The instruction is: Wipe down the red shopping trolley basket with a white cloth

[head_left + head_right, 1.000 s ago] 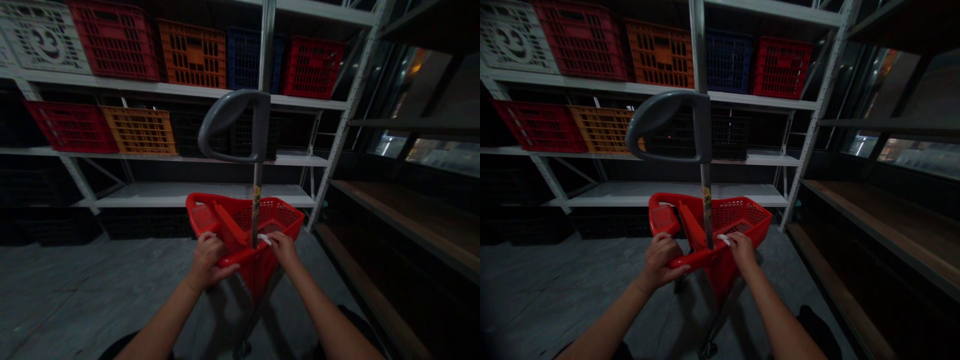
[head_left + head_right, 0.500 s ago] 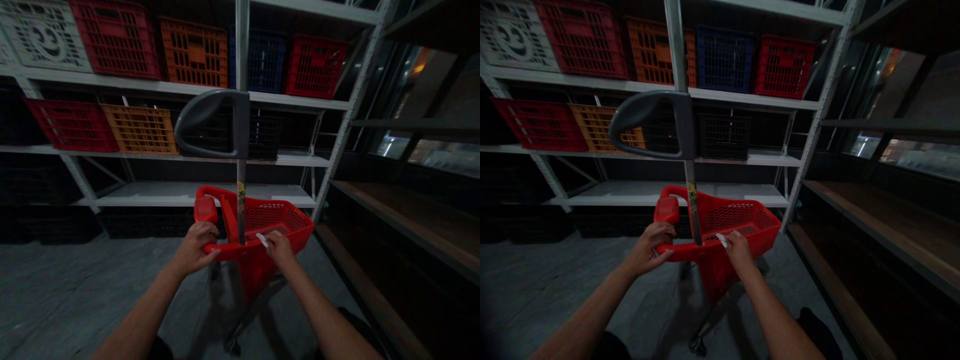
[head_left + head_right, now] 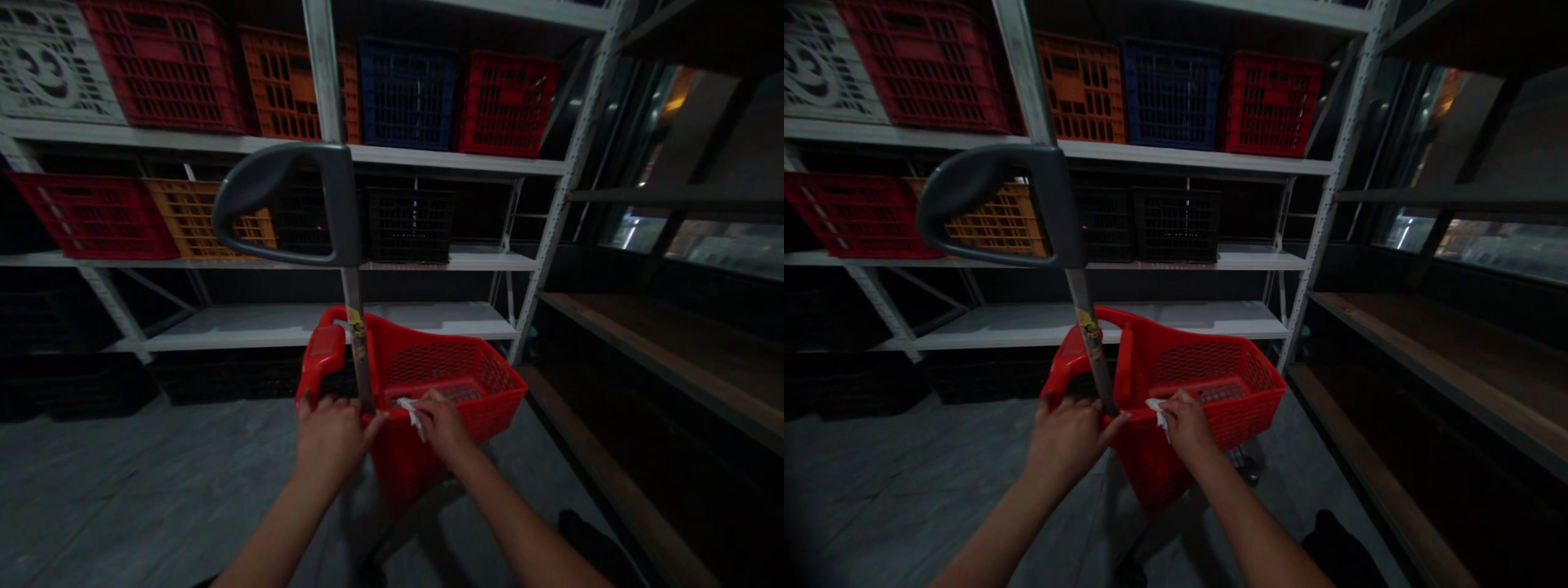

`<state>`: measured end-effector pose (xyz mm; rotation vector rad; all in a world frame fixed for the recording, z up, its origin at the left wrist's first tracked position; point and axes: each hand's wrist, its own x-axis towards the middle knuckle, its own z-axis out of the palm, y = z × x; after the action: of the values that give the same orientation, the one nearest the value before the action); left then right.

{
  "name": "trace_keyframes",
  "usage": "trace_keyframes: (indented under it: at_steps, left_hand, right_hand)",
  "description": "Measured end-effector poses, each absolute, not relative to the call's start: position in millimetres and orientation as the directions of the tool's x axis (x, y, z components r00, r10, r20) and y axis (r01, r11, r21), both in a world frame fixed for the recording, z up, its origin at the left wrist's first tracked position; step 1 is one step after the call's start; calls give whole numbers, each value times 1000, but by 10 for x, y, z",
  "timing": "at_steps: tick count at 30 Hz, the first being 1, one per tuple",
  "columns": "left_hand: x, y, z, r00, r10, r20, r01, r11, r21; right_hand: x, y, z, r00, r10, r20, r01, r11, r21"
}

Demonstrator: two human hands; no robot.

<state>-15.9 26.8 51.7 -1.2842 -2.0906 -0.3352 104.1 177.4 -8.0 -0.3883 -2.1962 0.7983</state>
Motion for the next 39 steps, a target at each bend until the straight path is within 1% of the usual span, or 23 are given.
trace_keyframes:
  at_steps: [2,4,6,8,10,12,14,15,16,17,19,21,22,24,26,27,28,29,31,33,35,37,39]
  left_hand:
    - [-196,275,498,-310,713,629,849,505,-154]
    - [-237,270,479,-291,722,628,845,501,-185]
    - [-283,256,463,-258,721,643,850,486,-204]
    - [-334,238,448,-241,710,661,847,487,-214]
    - [-394,218,427,-233,708,667,846,486,-220]
    - [-457,197,401,-225,716,661,847,479,-230]
    - [-517,172,376,-217,722,657,846,475,-242]
    - [-544,157,365,-214,723,657,844,476,-248]
    - [-569,142,357,-210,723,658,843,475,-253]
    - [-593,125,352,-205,724,659,844,472,-257]
    - [-635,92,348,-187,725,663,848,459,-263]
    - [-675,56,347,-167,724,670,854,445,-268]
    - [-694,37,345,-158,722,673,855,441,-272]
    - [-732,-4,338,-147,719,679,854,439,-280]
    - [-765,-47,327,-135,719,682,855,432,-287]
    - [-779,-66,321,-127,718,684,858,426,-288]
    - [-791,-82,316,-119,717,687,862,419,-287]
    - [-800,-94,312,-112,714,691,865,413,-286]
    - [-813,-108,311,-102,705,702,867,409,-285]
    - [-817,-112,320,-93,698,710,868,407,-286]
    - [-813,-117,335,-86,690,719,868,406,-286]
    - [-803,-131,346,-80,682,727,869,405,-284]
    - [-786,-153,344,-70,672,737,869,403,-286]
  right_hand:
    - [1053,1879,-54,-713,448,539,36,791,-611]
    - [1028,2063,13,-761,415,498,107,838,-535]
    - [944,2256,119,-778,435,454,209,860,-466]
    - [799,2357,238,-766,441,468,235,870,-434]
    - [610,2315,327,-768,342,542,114,905,-410]
    - [399,2178,359,-788,146,598,-78,940,-332]
    - [188,2056,345,-822,-76,564,-251,938,-239]
    - [88,2029,333,-842,-149,519,-298,930,-215]
    - [-5,2029,324,-866,-180,467,-307,928,-213]
    - [-88,2050,319,-892,-170,420,-285,931,-228]
    - [-209,2113,324,-929,-73,364,-181,945,-273]
    - [-255,2131,324,-938,-7,347,-115,949,-292]
    - [-249,2108,314,-937,-13,350,-121,950,-289]
    - [-201,2017,268,-929,-92,358,-194,946,-260]
    - [-150,1933,210,-904,-205,374,-306,922,-236]
    - [-142,1918,189,-889,-250,383,-356,904,-237]
    - [-152,1927,178,-883,-262,389,-376,891,-254]
    - [-180,1959,181,-890,-237,390,-361,888,-284]
    - [-281,2059,217,-913,-130,385,-273,899,-342]
    - [-393,2141,263,-923,-24,385,-176,914,-366]
    - [-458,2145,271,-917,38,396,-122,921,-371]
    - [-449,2075,222,-914,42,404,-118,924,-364]
    - [-388,1996,145,-913,-44,406,-189,927,-324]
